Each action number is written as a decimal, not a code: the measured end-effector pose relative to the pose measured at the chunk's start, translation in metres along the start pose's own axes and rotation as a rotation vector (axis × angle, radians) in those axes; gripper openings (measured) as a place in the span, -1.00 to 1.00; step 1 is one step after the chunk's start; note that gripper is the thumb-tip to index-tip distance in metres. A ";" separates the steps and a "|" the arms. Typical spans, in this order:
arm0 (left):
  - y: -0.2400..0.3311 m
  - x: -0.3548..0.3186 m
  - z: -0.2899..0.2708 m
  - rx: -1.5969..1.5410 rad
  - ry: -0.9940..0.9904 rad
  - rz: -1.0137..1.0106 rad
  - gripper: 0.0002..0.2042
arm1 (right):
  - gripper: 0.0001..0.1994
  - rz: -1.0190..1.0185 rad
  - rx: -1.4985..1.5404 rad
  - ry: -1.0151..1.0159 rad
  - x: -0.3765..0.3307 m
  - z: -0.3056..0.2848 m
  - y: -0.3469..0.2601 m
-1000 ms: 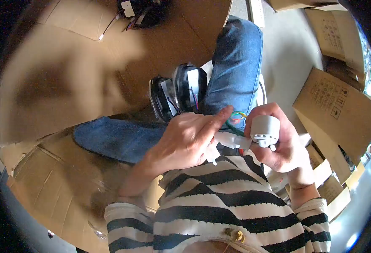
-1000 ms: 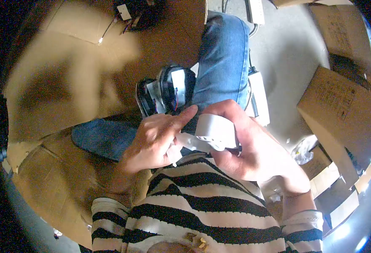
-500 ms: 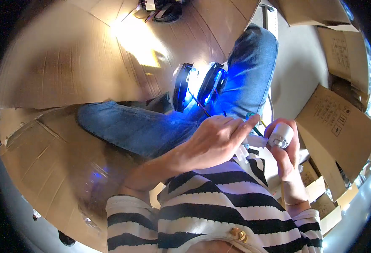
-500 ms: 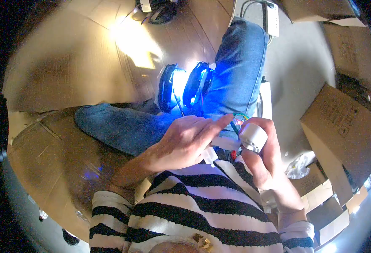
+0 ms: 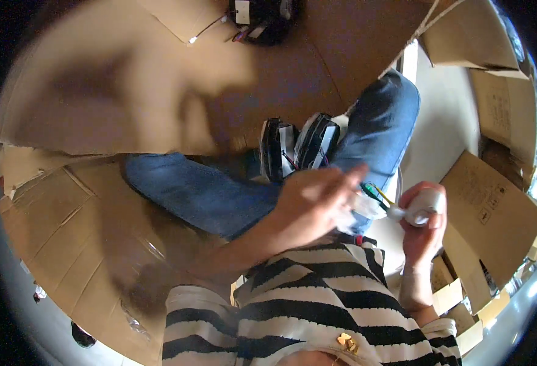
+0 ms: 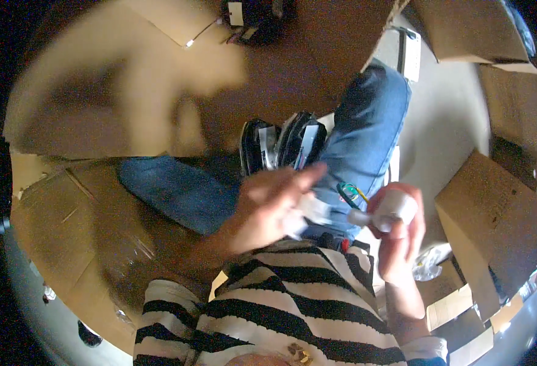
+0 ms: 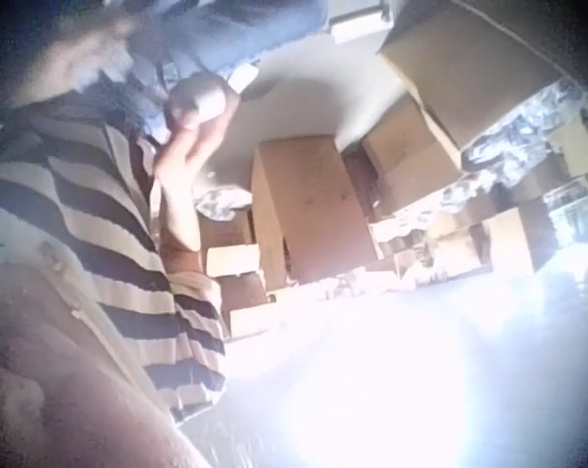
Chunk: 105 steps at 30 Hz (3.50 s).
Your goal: The person connects electronic vehicle components and headlights to a power source using wires and connectors, then tests the components.
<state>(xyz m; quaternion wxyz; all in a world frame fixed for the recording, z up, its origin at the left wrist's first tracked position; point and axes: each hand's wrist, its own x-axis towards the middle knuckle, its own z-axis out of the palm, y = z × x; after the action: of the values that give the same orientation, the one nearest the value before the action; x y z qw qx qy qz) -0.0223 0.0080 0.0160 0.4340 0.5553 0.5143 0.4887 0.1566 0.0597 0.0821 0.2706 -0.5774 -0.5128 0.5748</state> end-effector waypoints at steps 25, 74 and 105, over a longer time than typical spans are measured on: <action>-0.393 0.151 -0.194 -1.316 0.912 -1.040 -0.79 | -0.36 0.594 -0.164 -0.286 0.091 0.061 -0.025; -0.029 0.034 0.010 0.341 0.010 0.268 -0.44 | -0.52 0.208 0.072 -0.132 0.020 0.011 -0.023; -0.001 0.006 0.026 0.308 -0.069 0.189 -0.52 | -0.58 0.156 0.064 0.095 -0.011 0.010 0.009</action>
<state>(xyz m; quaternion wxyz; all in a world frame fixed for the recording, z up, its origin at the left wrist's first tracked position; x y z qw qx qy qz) 0.0037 0.0146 0.0121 0.3135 0.6773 0.5133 0.4236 0.1518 0.0438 0.0760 0.2674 -0.6334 -0.4342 0.5821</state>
